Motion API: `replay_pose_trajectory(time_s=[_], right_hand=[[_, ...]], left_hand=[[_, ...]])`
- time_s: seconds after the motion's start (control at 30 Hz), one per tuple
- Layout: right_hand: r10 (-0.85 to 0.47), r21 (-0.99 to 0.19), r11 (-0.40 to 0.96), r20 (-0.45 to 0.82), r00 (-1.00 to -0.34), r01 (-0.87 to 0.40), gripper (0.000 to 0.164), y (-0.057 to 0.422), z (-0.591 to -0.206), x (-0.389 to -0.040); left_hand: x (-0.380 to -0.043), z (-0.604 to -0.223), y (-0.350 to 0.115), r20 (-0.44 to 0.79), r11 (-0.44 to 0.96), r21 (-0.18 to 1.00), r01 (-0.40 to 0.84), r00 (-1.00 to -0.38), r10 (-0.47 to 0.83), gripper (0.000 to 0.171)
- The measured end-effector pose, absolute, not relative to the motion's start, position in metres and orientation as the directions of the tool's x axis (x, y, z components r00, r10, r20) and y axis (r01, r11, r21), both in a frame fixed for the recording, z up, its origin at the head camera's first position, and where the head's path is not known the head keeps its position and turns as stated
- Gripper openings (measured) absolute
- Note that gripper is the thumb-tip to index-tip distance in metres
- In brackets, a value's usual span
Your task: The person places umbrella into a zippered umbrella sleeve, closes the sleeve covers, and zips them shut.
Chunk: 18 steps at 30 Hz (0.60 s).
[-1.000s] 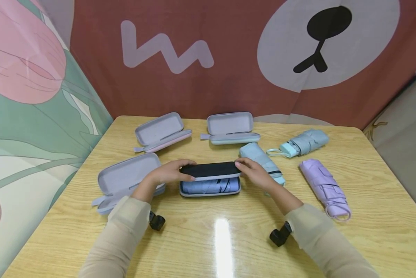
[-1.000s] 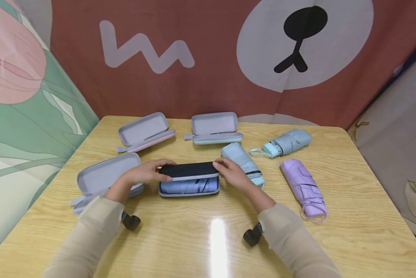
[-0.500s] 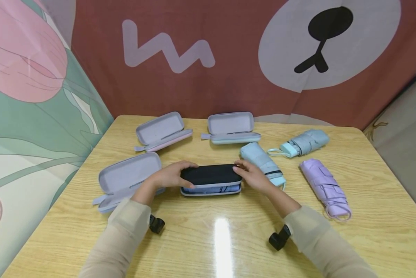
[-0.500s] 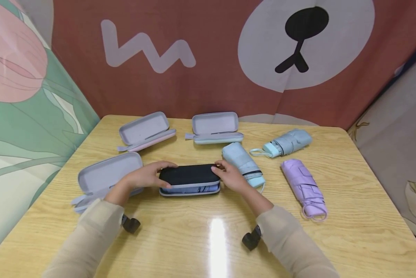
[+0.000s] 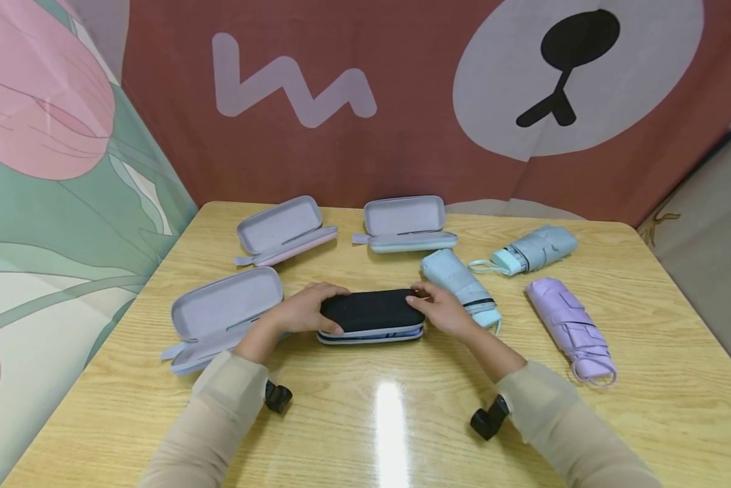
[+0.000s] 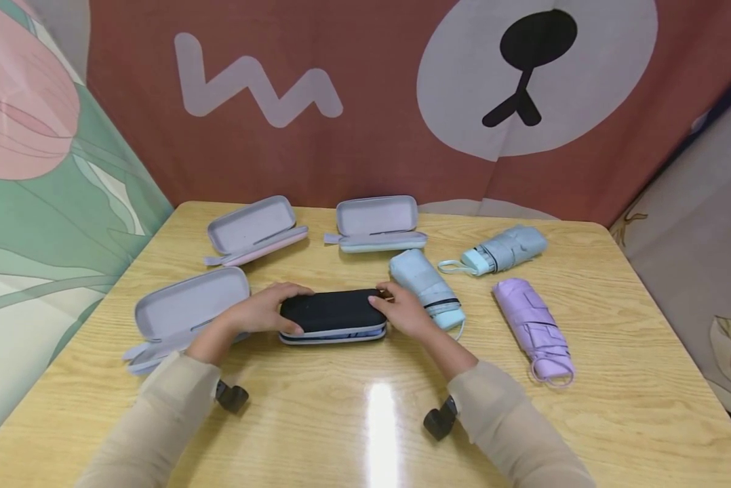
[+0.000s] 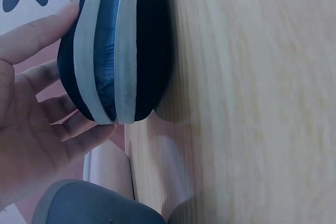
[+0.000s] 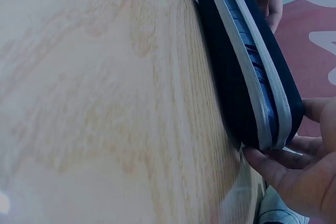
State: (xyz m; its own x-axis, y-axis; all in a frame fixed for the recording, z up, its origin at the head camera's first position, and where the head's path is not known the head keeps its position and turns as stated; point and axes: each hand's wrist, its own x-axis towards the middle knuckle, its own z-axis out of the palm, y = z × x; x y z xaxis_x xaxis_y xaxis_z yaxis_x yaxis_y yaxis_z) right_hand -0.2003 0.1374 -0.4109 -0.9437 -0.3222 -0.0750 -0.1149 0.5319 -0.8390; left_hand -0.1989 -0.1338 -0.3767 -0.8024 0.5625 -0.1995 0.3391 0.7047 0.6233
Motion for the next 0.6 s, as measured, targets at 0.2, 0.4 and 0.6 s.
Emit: replay_pose_trajectory(time_s=[0.2, 0.4, 0.6], right_hand=[[-0.302, -0.846, 0.525, -0.086, -0.949, -0.091, 0.046, 0.137, -0.410, -0.200], [-0.305, -0.842, 0.531, -0.082, -0.949, -0.098, 0.042, 0.137, -0.410, -0.198], [-0.305, -0.839, 0.534, -0.081, -0.949, -0.101, 0.041, 0.138, -0.412, -0.196]], left_hand=[[-0.197, -0.378, -0.131, -0.152, 0.705, 0.576, 0.414, -0.793, 0.590, 0.066], [-0.195, -0.376, -0.127, -0.154, 0.719, 0.533, 0.446, -0.784, 0.601, 0.065], [-0.194, -0.375, -0.123, -0.170, 0.738, 0.509, 0.443, -0.788, 0.591, 0.066]])
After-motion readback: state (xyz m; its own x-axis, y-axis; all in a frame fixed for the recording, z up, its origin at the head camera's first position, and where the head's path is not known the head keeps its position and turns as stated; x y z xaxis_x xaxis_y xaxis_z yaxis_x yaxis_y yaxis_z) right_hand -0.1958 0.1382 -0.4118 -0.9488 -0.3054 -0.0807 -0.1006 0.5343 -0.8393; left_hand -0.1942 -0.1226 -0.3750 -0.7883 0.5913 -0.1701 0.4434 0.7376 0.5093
